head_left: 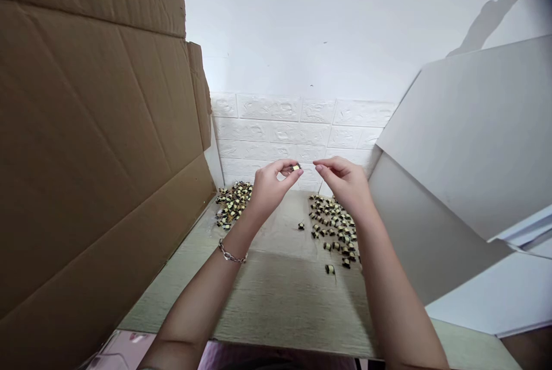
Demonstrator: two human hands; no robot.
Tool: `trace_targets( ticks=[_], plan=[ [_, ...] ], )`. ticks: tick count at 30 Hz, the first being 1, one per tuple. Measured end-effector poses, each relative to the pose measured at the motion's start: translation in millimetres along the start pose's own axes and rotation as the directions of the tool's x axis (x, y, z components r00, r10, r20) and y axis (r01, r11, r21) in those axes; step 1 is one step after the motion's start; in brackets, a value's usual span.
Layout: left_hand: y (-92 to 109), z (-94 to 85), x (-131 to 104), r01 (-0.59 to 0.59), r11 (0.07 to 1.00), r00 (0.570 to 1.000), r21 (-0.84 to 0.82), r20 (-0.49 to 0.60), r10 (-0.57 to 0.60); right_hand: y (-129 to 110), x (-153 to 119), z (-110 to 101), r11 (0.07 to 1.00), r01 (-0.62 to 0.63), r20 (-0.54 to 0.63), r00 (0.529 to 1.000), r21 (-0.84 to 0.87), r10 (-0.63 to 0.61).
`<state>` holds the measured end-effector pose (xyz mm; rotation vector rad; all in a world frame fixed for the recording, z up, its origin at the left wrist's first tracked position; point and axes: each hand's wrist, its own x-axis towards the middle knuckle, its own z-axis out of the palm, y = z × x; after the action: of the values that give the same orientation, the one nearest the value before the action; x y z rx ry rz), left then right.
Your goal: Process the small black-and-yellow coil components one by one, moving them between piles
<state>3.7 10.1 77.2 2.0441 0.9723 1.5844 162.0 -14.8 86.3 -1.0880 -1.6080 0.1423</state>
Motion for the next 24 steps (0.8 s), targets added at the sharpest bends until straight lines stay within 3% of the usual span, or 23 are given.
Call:
trace_targets(
  ticks=[2, 4, 7, 11, 16, 24],
  plan=[
    [-2, 0.1, -1, -0.203, 0.955, 0.973, 0.219, -0.064, 0.221, -7, -3, 2, 0.992, 0.084, -0.034, 0.996, -0.095, -0.088],
    [-4, 0.7, -3, -0.342, 0.864, 0.919, 0.368, -0.062, 0.390, -13, -6, 4, 0.974, 0.146, -0.042, 0.987, -0.171, -0.155],
    [-7, 2.0, -5, -0.441, 0.754, 0.857, 0.487, -0.023, 0.515, -21, -10, 7, 0.936, 0.204, -0.059, 0.971, -0.288, -0.230],
    [-9, 3.9, -7, -0.483, 0.665, 0.818, 0.569, 0.023, 0.575, -24, -14, 11, 0.860, 0.242, -0.052, 0.954, -0.450, -0.296],
    [-13, 7.6, -8, -0.486, 0.607, 0.802, 0.629, 0.044, 0.596, -21, -15, 16, 0.781, 0.248, -0.014, 0.950, -0.573, -0.311],
    [-16, 7.5, -8, -0.509, 0.524, 0.757, 0.683, 0.066, 0.650, -16, -13, 25, 0.856, 0.222, -0.014, 0.966, -0.466, -0.258]
  ],
)
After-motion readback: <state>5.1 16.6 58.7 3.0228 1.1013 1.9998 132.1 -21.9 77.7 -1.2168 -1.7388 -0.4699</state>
